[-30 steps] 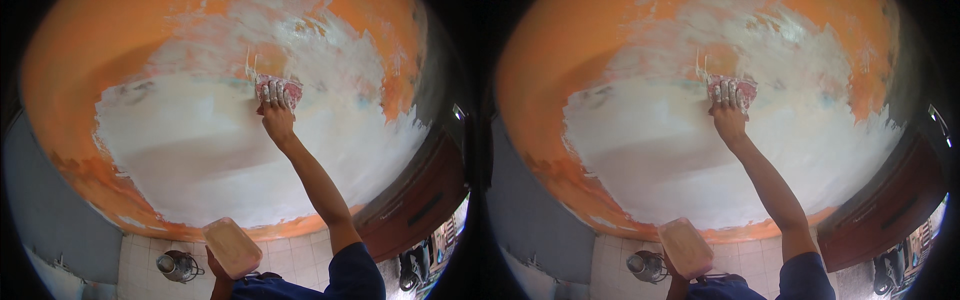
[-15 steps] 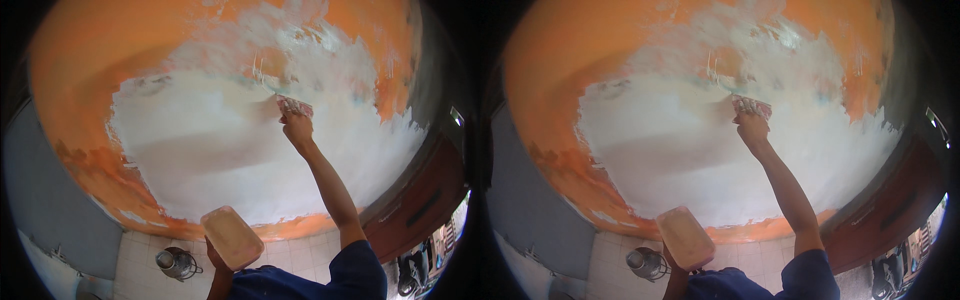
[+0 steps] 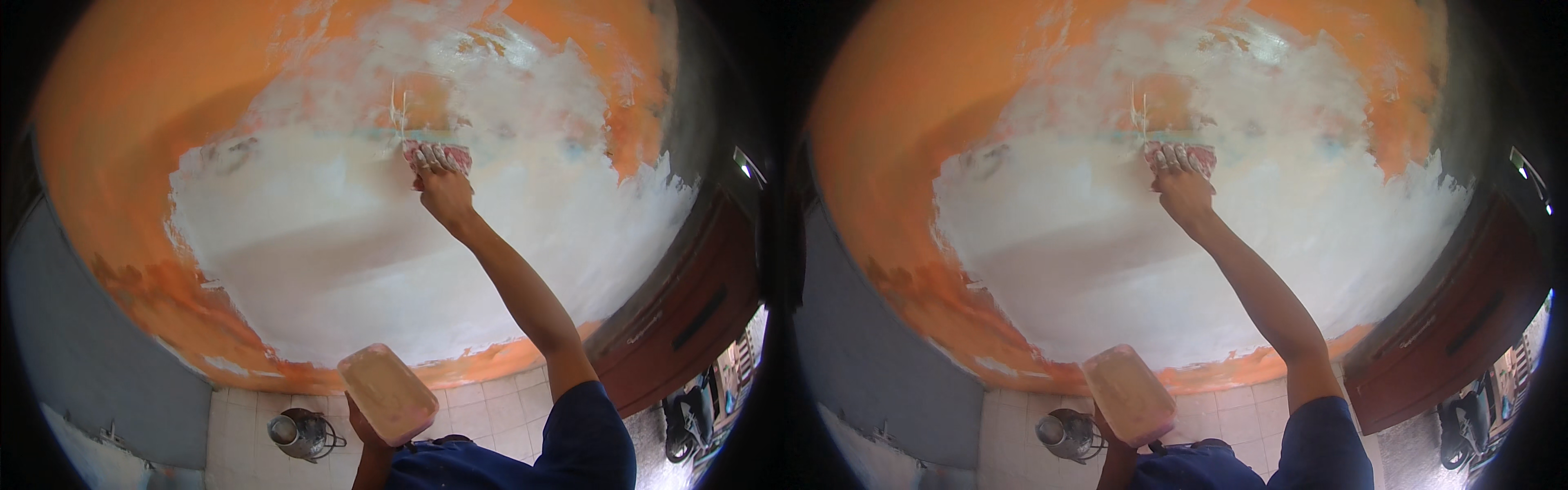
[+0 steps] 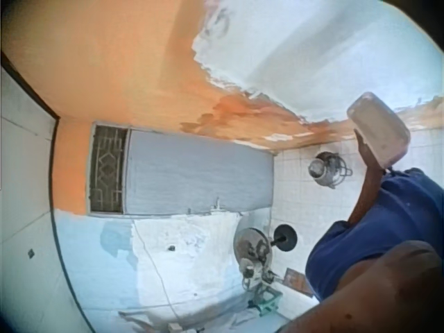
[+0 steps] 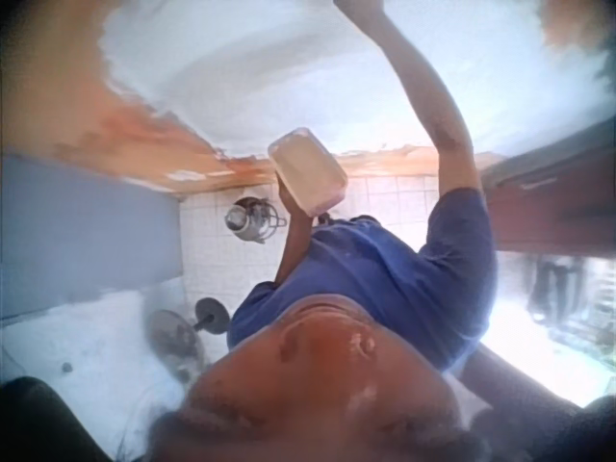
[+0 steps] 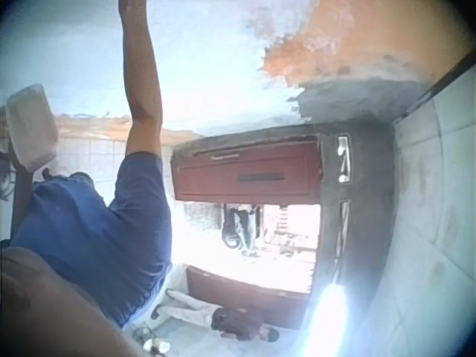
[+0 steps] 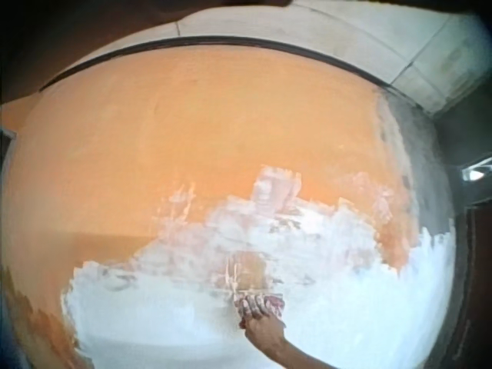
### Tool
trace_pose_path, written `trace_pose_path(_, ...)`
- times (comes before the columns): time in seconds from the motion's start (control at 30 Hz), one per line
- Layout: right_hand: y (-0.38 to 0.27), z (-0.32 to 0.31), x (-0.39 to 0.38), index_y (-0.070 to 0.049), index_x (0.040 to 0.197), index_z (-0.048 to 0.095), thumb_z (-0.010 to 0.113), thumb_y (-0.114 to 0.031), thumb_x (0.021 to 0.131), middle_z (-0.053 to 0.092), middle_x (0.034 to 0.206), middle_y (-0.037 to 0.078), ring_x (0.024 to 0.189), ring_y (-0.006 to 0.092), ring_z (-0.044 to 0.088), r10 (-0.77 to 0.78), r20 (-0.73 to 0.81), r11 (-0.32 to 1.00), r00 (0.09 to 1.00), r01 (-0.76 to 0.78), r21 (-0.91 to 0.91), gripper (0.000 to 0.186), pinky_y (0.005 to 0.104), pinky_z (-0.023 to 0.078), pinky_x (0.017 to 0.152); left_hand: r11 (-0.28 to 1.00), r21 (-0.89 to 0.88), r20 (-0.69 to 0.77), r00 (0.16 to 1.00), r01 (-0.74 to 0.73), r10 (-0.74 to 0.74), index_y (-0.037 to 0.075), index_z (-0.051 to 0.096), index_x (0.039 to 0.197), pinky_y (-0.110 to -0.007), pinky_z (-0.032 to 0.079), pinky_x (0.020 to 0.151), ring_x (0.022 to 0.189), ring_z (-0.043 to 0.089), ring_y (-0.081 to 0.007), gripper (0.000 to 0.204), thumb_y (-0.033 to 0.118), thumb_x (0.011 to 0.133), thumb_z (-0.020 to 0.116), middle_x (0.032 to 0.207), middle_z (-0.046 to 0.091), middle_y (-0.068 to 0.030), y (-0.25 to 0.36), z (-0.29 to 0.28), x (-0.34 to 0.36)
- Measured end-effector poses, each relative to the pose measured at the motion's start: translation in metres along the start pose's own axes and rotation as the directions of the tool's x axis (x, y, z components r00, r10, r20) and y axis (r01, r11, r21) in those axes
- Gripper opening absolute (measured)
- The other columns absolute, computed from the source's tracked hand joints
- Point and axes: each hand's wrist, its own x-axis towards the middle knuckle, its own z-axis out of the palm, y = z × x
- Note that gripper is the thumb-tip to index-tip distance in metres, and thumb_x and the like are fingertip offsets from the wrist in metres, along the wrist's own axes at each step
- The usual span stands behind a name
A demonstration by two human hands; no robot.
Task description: The person applies plaster to a wall using a small hand spreader, scooping the material from a plastic container.
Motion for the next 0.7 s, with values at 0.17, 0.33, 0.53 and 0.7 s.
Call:
trace_pose_path(0.17, 0.012, -0.042, 0.0, -0.022, 0.124, 0.058, 0.06, -0.002, 0.071, 0.068, 0.092, 0.005, 0.087, 0.0278, 0.063, 0.134, 0.001, 0.964, 0.991, -0.131, 0.23, 0.057, 0.0395, 0.052, 0.076, 1.0, -0.014, -0.004, 1.0, -0.016, 0.016, 0.006, 0.036, 0.135, -0.055, 0.047, 0.092, 0.112, 0.054, -0.0367, 0.061, 0.052, 0.094, 0.033, 0.125, 0.051, -0.0181, 0.004, -0.002, 0.003)
trace_pose_path(0.33, 0.001, -0.062, 0.085, -0.012, 0.128, 0.055, 0.059, -0.007, 0.076, 0.066, 0.101, 0.011, 0.099, 0.0283, 0.061, 0.196, 0.069, 0.964, 0.978, -0.206, 0.17, 0.052, 0.0393, 0.049, 0.085, 0.999, -0.01, 0.002, 1.0, -0.031, 0.031, 0.006, 0.035, 0.137, -0.055, 0.046, 0.092, 0.114, 0.053, -0.0365, 0.064, 0.054, 0.094, 0.034, 0.129, 0.049, -0.0179, 0.007, -0.001, 0.006)
trace_pose_path(0.53, -0.004, 0.025, 0.076, 0.003, 0.128, 0.05, 0.062, -0.022, 0.08, 0.043, 0.139, 0.021, 0.133, 0.0359, 0.036, -0.09, -0.001, 0.991, 0.996, 0.089, -0.099, 0.055, 0.0498, 0.026, 0.11, 0.998, 0.059, -0.01, 0.999, -0.038, 0.039, 0.007, 0.034, 0.138, -0.054, 0.045, 0.094, 0.115, 0.052, -0.0362, 0.066, 0.055, 0.093, 0.034, 0.13, 0.047, -0.0179, 0.01, -0.004, 0.012)
trace_pose_path(0.7, -0.007, 0.045, -0.011, 0.003, 0.13, 0.048, 0.064, -0.01, 0.074, 0.043, 0.137, 0.024, 0.13, 0.0367, 0.039, -0.052, 0.028, 0.998, 0.998, 0.053, -0.032, 0.059, 0.0521, 0.026, 0.109, 0.999, 0.01, -0.002, 0.999, -0.038, 0.038, 0.007, 0.033, 0.139, -0.054, 0.045, 0.094, 0.116, 0.052, -0.0359, 0.065, 0.053, 0.094, 0.032, 0.131, 0.047, -0.0179, 0.007, -0.008, 0.017)
